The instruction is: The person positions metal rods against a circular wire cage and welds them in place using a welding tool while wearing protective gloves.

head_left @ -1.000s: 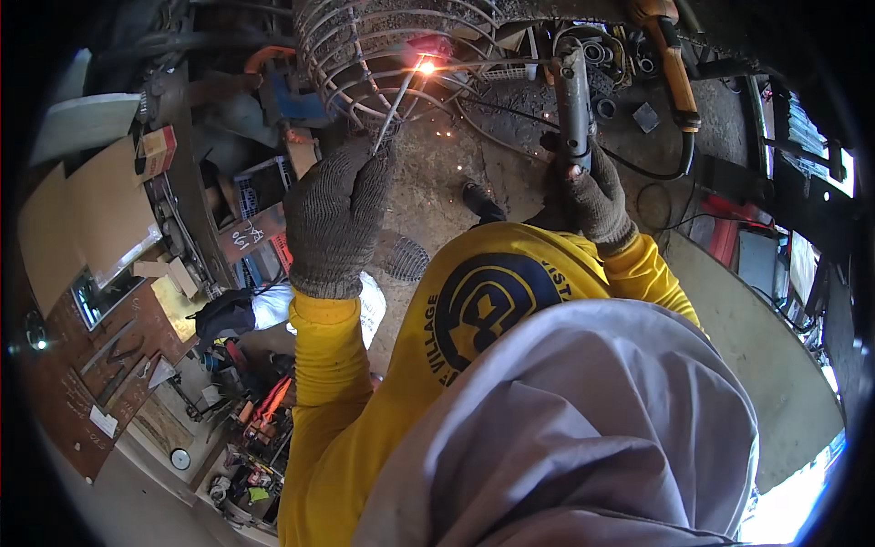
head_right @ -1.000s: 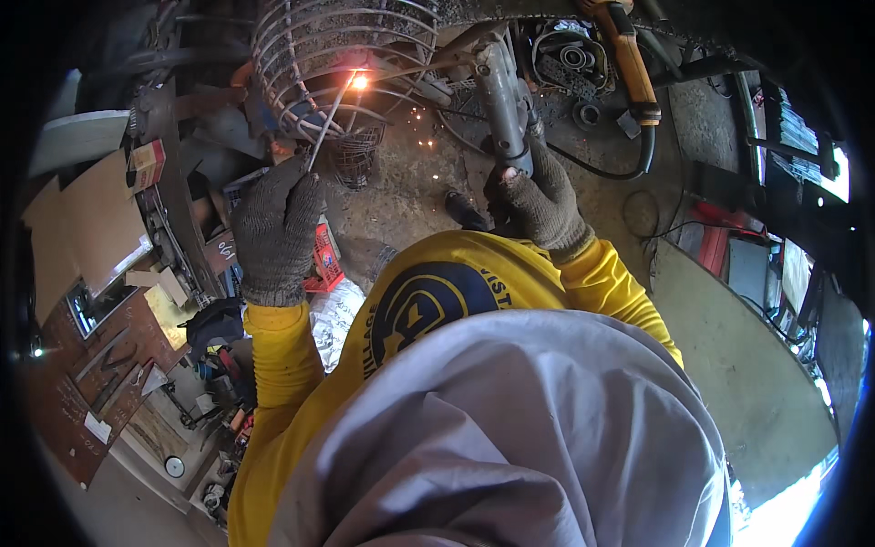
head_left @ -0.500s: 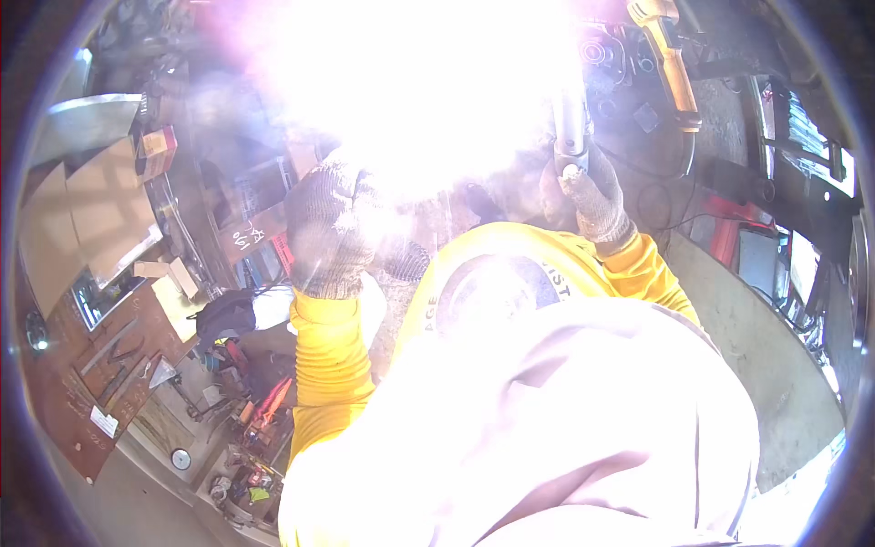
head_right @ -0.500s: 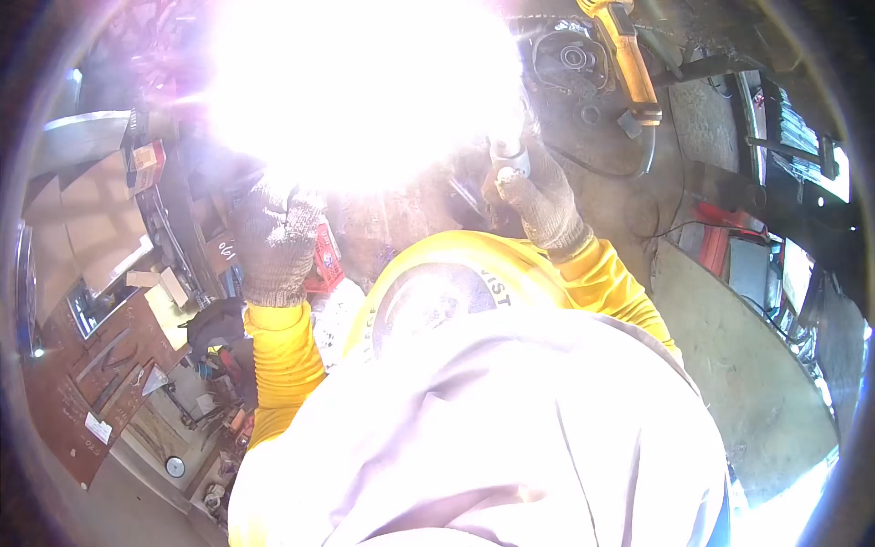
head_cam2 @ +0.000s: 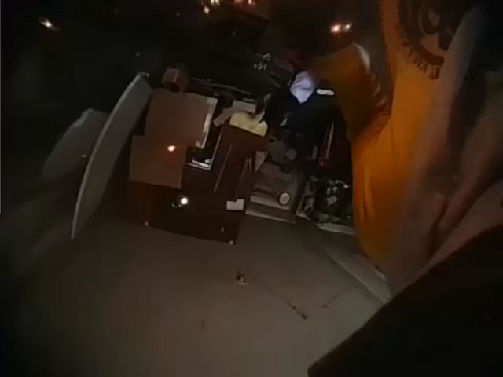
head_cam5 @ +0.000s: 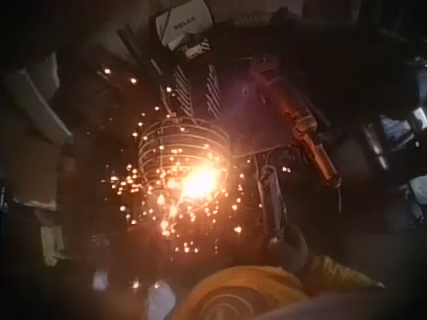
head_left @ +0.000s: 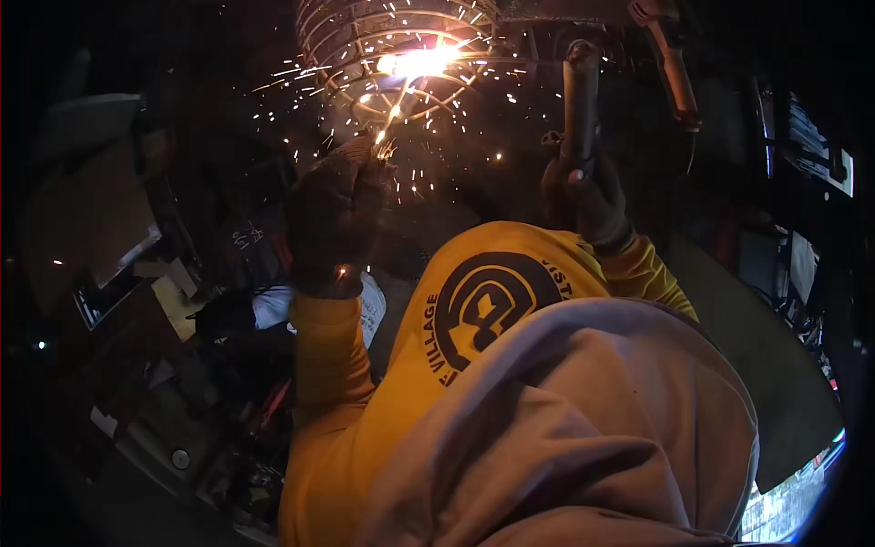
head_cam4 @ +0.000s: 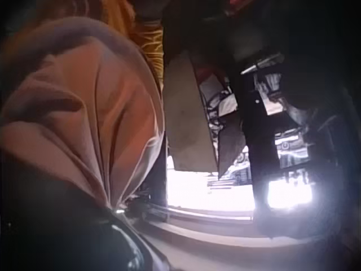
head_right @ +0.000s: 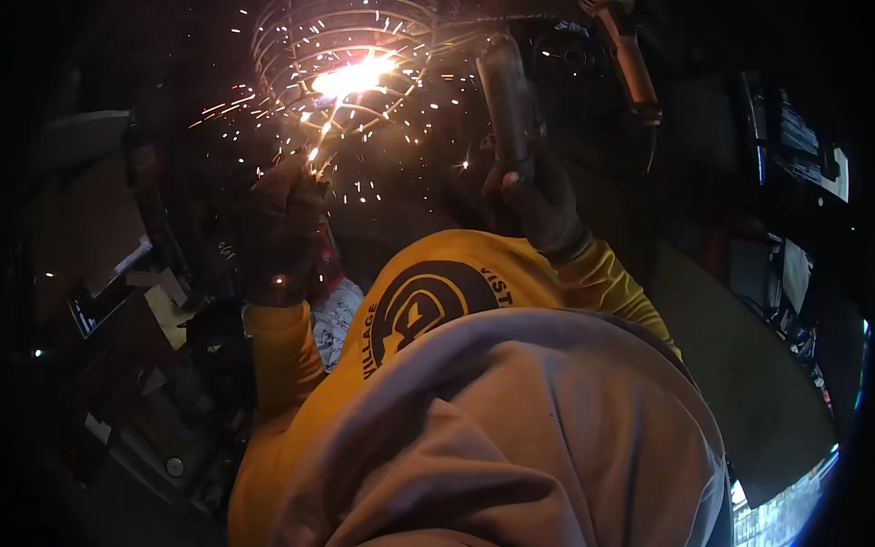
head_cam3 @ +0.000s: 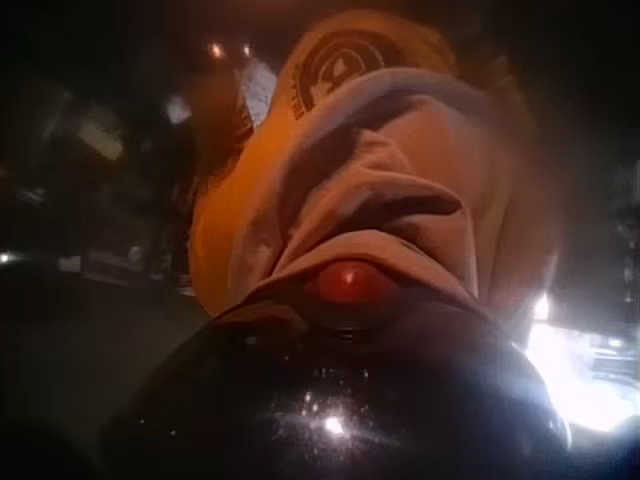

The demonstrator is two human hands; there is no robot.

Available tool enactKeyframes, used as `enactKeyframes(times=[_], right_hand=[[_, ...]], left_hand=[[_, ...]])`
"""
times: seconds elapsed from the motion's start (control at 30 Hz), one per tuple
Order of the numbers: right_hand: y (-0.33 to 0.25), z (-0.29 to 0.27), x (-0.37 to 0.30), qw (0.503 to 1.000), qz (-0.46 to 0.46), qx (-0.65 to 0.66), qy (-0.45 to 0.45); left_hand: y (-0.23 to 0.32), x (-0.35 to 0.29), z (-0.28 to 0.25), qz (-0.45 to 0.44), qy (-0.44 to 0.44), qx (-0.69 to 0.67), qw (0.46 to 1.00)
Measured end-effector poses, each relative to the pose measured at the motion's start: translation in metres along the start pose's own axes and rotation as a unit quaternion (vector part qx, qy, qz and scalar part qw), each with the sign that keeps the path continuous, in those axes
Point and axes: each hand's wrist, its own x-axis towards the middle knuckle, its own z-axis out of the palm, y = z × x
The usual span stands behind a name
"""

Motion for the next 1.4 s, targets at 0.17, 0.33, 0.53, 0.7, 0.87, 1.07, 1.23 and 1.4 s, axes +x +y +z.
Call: enactKeyframes(times=[0.17, 0.33, 0.53, 0.7, 0.87, 1.07, 1.23, 1.4], right_hand=[[-0.003, 0.014, 0.006, 1.0, -0.018, 0.013, 0.021], [-0.011, 0.025, 0.009, 0.998, 0.038, 0.055, 0.007], [-0.02, 0.022, 0.007, 0.995, 0.081, 0.053, 0.0], [-0.016, 0.024, 0.008, 0.997, 0.066, 0.045, 0.003], [-0.017, 0.019, 0.006, 0.995, 0.09, 0.044, -0.011], [-0.016, 0.019, 0.005, 0.994, 0.098, 0.043, -0.014], [-0.016, 0.018, 0.01, 0.998, 0.039, -0.009, -0.05], [-0.022, 0.026, 0.01, 0.998, 0.037, -0.027, -0.03]], left_hand=[[-0.021, -0.007, 0.012, -0.034, 0.08, -0.079, 0.993], [-0.016, -0.007, 0.009, -0.098, 0.057, -0.154, 0.982], [-0.007, 0.0, 0.007, -0.034, 0.081, -0.087, 0.992], [-0.008, -0.002, 0.007, -0.033, 0.073, -0.06, 0.995], [-0.007, -0.003, 0.008, -0.048, 0.067, -0.063, 0.995], [-0.011, -0.006, 0.011, -0.044, 0.069, -0.065, 0.995], [-0.007, -0.004, 0.013, -0.053, 0.081, -0.078, 0.992], [-0.006, -0.009, 0.016, -0.101, 0.074, -0.134, 0.983]])
